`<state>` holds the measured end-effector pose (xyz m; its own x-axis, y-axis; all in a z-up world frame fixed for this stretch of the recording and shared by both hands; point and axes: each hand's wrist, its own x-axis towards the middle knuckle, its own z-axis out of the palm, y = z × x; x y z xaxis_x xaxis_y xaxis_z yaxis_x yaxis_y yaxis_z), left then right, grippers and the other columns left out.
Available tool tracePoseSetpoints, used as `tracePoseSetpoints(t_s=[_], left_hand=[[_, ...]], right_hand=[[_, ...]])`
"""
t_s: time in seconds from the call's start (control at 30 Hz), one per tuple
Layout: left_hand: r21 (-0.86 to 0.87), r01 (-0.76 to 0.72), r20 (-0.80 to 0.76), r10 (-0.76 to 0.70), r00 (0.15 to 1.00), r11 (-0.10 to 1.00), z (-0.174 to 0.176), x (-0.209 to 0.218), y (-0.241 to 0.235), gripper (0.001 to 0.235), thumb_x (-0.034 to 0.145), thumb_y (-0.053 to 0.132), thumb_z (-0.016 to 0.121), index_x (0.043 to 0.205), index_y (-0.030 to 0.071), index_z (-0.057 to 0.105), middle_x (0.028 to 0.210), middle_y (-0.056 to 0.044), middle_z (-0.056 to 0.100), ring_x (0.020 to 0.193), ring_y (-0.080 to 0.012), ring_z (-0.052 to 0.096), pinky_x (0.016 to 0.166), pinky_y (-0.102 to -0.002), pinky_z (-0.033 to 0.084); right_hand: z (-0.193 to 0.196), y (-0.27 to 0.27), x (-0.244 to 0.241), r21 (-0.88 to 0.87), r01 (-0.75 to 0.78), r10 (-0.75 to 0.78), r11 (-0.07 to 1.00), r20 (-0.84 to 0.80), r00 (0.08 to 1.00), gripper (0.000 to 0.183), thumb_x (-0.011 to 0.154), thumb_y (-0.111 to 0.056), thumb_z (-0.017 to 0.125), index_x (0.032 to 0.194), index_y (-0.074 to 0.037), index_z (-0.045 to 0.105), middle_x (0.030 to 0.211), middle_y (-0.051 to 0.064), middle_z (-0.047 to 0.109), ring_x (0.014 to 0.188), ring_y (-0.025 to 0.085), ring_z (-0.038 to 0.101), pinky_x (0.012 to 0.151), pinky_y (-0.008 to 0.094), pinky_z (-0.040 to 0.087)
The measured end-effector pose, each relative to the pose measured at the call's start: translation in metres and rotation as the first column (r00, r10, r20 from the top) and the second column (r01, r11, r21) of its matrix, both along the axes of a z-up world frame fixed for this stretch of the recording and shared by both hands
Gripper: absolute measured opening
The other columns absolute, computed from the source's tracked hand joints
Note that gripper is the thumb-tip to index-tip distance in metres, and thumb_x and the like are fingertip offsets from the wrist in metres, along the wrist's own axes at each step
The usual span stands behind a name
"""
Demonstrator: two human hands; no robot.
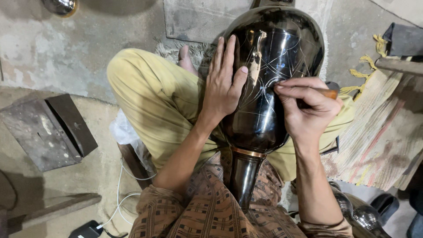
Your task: The person sits cross-legged and uses a small hand tool to engrave a geometric pattern onto the surface of a large, dark, polished metal vase. The person holds the vase steady with one hand while carefully carving lines with the other.
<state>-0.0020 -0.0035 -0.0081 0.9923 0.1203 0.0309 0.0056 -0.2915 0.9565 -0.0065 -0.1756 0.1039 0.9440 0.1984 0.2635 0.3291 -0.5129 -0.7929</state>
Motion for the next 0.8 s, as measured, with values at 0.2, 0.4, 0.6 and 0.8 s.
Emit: tracePoseSetpoints(t_s=[0.2,0.4,0.6,0.8], left_hand=[[0.003,-0.004,-0.020,0.005,1.000,1.000,-0.001,-0.001,0.000,0.068,0.106,0.036,0.045,0.166,0.007,0.026,0.171,-0.028,0.027,0.162,-0.0433,0.026,0.133,-0.051,0.021],[0.010,0.001,-0.034,0.000,0.999,1.000,-0.004,-0.001,0.000,0.070,0.107,0.039,0.044,0.167,0.010,0.024,0.173,-0.027,0.023,0.163,-0.0428,0.026,0.134,-0.052,0.021],[0.017,0.020,-0.062,-0.019,0.998,1.000,-0.009,0.001,0.000,0.071,0.106,0.042,0.043,0.168,0.014,0.021,0.175,-0.025,0.019,0.163,-0.0421,0.024,0.132,-0.055,0.019],[0.020,0.019,-0.036,-0.019,0.999,1.000,-0.013,0.000,0.000,0.071,0.107,0.040,0.046,0.168,0.013,0.020,0.174,-0.027,0.020,0.163,-0.0426,0.023,0.134,-0.053,0.020]], right_hand=[[-0.003,0.005,-0.003,0.029,0.057,-0.058,0.998,0.020,0.998,0.016,0.097,0.016,0.078,0.103,0.002,0.077,0.106,0.012,0.073,0.098,0.017,0.071,0.091,0.025,0.059],[-0.003,-0.006,0.004,-0.037,-0.057,0.058,0.998,0.035,0.998,0.016,0.097,0.016,0.080,0.101,0.000,0.078,0.102,0.013,0.075,0.095,0.016,0.071,0.088,0.025,0.059],[-0.006,-0.011,0.009,0.052,-0.075,0.075,0.996,-0.001,0.997,0.017,0.098,0.015,0.079,0.102,-0.001,0.078,0.104,0.012,0.075,0.095,0.016,0.071,0.088,0.025,0.060],[-0.007,-0.015,0.006,0.005,-0.106,0.106,0.994,0.014,0.994,0.016,0.097,0.016,0.079,0.100,0.001,0.078,0.104,0.012,0.074,0.095,0.017,0.070,0.087,0.025,0.058]])
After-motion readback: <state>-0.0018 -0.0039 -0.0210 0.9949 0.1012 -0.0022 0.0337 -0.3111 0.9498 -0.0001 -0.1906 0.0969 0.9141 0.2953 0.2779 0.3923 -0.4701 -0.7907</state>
